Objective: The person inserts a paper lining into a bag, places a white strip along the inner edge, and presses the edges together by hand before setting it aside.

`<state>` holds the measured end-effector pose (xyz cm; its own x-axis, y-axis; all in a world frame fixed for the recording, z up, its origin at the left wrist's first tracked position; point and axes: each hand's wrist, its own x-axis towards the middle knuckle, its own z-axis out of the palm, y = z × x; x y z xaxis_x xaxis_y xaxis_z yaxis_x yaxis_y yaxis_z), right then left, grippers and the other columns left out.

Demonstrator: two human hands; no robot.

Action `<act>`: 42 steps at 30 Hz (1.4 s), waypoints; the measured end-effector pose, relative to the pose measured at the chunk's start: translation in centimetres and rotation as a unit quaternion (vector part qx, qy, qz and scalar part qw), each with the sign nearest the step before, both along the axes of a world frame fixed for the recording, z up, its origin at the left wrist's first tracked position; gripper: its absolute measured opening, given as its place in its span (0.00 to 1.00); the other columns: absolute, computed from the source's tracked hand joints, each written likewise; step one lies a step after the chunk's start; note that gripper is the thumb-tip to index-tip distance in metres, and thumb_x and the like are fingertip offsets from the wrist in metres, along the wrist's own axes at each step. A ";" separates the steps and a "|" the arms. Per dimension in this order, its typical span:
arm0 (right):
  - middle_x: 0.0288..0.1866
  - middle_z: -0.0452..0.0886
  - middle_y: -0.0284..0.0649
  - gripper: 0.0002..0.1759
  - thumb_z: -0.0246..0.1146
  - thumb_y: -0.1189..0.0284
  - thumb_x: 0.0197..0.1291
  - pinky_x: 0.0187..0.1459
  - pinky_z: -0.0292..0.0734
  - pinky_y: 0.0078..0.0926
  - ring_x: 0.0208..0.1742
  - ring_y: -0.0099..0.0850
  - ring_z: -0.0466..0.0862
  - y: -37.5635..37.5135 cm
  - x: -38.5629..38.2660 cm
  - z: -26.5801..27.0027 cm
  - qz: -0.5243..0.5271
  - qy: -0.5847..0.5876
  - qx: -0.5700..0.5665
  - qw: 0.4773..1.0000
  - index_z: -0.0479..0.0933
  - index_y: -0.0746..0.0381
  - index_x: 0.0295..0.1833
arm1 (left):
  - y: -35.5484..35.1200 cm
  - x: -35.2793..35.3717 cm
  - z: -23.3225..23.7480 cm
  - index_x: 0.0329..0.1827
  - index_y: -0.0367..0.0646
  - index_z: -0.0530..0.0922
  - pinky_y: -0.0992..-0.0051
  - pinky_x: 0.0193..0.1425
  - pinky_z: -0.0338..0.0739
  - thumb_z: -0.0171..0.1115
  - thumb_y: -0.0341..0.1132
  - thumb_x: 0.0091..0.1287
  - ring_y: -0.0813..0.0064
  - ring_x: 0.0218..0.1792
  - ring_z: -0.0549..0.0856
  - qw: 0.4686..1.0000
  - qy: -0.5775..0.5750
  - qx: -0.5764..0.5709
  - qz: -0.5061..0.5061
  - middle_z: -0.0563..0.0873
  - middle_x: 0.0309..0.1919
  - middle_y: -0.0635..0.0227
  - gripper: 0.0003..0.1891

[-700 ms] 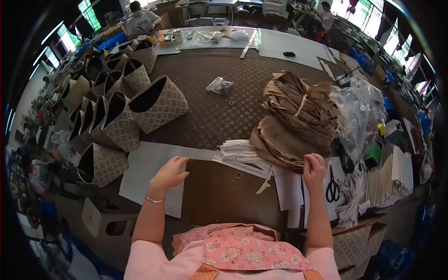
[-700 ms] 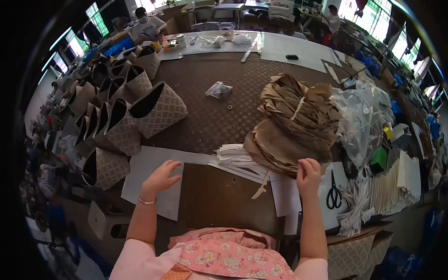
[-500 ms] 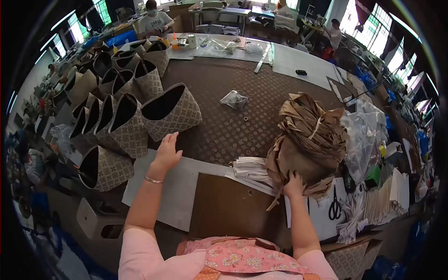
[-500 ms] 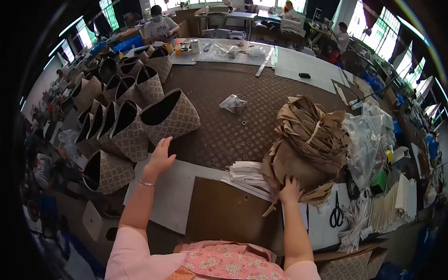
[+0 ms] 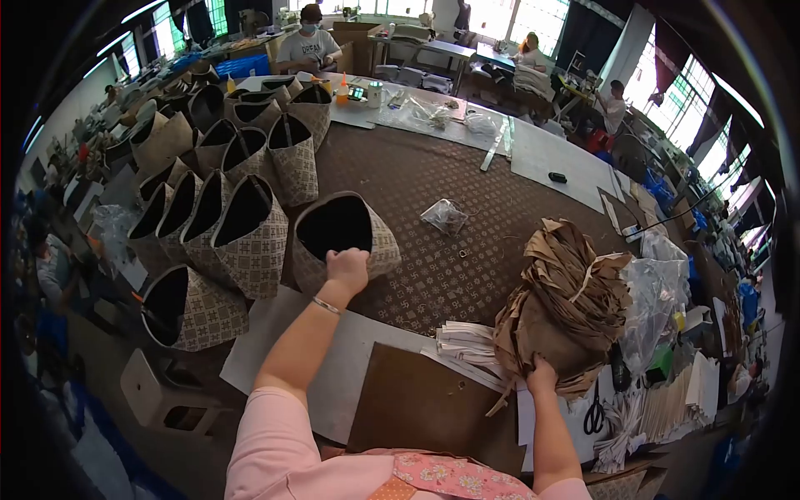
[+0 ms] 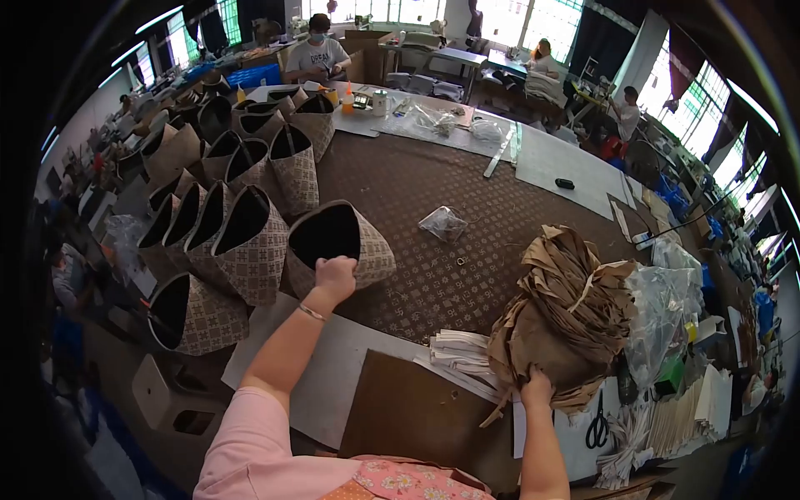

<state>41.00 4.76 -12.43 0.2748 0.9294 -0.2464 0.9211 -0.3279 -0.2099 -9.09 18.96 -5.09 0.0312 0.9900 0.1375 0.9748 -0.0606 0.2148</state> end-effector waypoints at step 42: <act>0.47 0.83 0.45 0.24 0.76 0.68 0.51 0.43 0.77 0.26 0.44 0.30 0.82 -14.0 -8.3 20.6 0.330 0.463 0.142 0.810 0.81 0.70 0.50 | -35.2 13.1 8.2 0.60 0.38 0.76 0.66 0.64 0.74 0.67 0.24 0.57 0.60 0.59 0.80 0.786 -0.562 0.070 -0.248 0.82 0.56 0.57 0.25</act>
